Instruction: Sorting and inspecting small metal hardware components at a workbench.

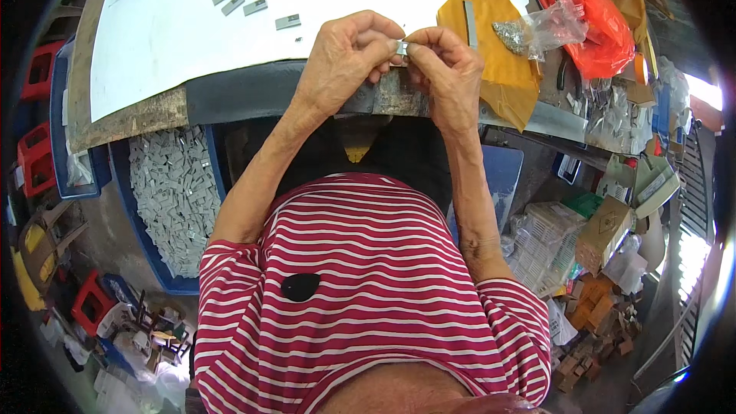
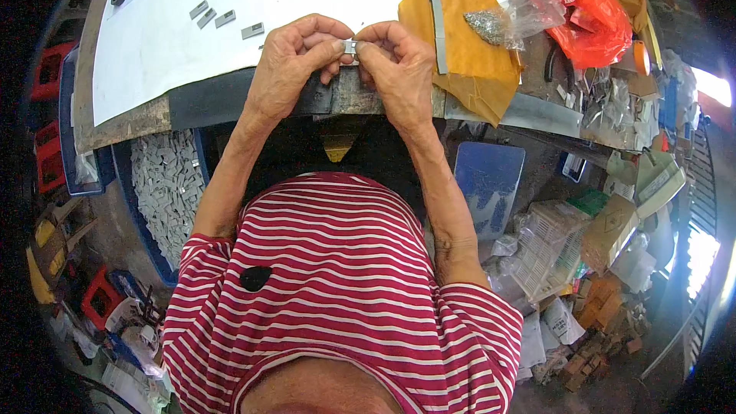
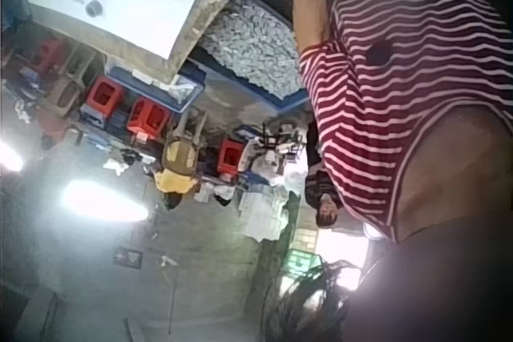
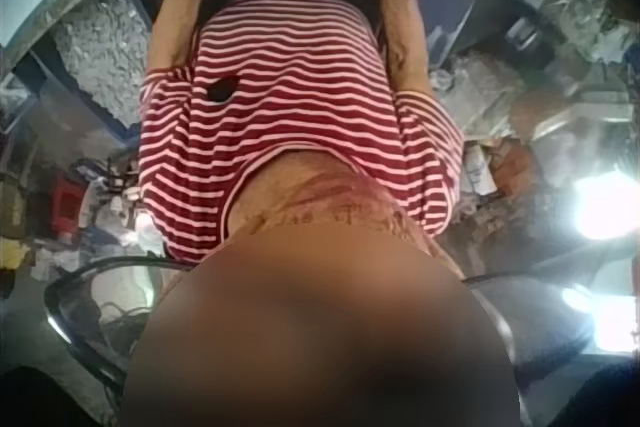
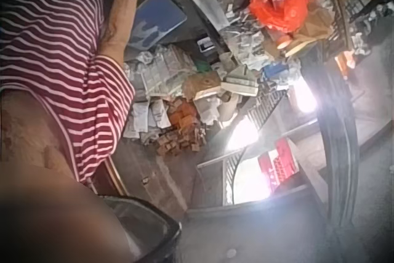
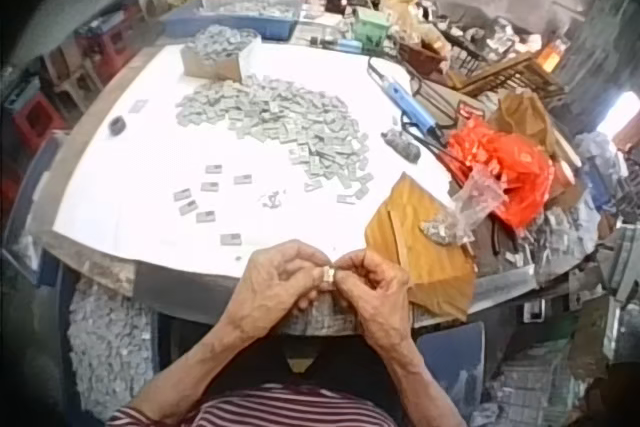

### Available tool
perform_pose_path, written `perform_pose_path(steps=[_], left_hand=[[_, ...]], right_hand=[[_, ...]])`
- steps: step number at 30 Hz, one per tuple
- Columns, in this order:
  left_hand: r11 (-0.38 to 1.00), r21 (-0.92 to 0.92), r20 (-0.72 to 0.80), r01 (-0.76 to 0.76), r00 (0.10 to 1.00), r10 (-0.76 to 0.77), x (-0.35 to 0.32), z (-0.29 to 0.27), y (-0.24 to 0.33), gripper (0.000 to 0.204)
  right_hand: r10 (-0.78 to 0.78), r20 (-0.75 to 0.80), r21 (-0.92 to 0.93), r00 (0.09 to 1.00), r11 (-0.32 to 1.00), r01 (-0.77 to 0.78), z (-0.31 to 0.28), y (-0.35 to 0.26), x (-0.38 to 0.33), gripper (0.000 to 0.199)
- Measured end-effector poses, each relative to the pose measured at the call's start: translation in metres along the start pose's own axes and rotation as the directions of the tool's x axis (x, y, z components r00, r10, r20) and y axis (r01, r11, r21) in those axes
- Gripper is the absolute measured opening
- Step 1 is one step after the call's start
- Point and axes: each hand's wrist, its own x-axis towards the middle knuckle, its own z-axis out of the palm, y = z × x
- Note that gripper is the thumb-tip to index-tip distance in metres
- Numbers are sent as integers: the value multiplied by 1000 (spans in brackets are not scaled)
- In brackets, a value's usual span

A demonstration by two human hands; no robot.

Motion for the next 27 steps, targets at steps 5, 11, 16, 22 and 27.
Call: perform_pose_path(steps=[5,11,16,22,27], left_hand=[[998,-36,-55,-41,998,39,-1,2,-1,16],[997,29,-81,-72,994,74,-4,9,1,16],[998,-22,-95,-64,994,62,-6,9,-1,16],[994,-111,-124,-14,992,0,-8,8,-2,18],[993,-118,-135,-13,991,-3,-9,10,-3,18]], right_hand=[[-175,-79,-220,981,963,154,6,4,0,8],[-230,-91,-227,969,952,205,10,6,0,8],[-191,-127,-94,973,979,180,11,8,-1,12],[-144,-111,20,983,989,147,11,10,-8,19],[-95,-95,129,991,986,107,11,12,-8,19]])
